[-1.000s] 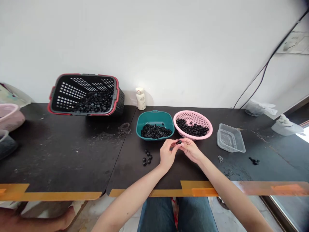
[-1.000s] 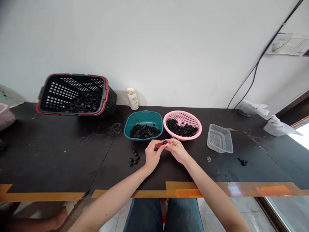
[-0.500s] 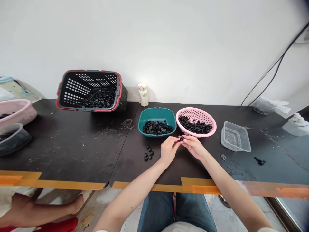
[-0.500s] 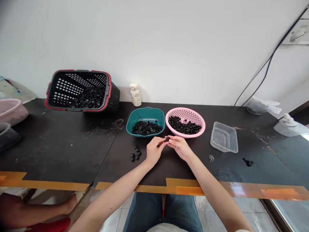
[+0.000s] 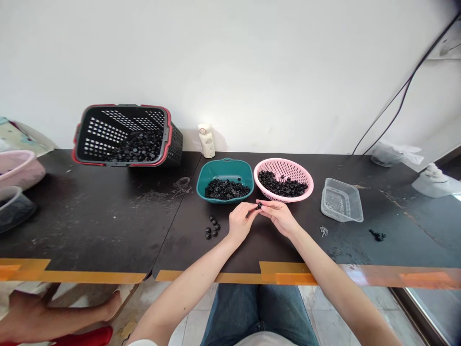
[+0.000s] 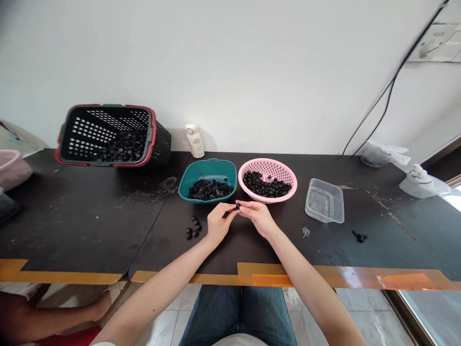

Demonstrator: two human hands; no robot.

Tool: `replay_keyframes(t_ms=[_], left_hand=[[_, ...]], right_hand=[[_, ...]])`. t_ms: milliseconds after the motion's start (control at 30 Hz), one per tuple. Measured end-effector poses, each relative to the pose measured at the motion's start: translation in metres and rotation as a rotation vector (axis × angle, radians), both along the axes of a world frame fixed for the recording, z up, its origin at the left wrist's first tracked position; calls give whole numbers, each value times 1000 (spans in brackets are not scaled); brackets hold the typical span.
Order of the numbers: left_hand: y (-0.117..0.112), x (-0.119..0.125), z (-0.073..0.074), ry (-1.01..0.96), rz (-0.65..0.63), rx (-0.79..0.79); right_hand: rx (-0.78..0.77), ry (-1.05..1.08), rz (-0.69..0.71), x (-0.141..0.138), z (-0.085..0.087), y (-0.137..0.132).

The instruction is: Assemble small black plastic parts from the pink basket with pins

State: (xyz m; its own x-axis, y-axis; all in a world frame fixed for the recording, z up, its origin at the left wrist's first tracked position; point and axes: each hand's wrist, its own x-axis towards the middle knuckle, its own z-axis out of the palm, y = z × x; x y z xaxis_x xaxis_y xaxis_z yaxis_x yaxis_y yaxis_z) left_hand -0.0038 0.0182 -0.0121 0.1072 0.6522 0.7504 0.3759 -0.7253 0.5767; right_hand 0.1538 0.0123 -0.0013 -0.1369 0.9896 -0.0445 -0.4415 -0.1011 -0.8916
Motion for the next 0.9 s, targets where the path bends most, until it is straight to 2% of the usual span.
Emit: replay_keyframes(t_ms=[300,900], left_hand=[[-3,0,3,6,33,23],[-3,-1,6,22,34,71]], right_hand=[[12,72,28,0,2,-1],[43,-15,17,3,7,-3]])
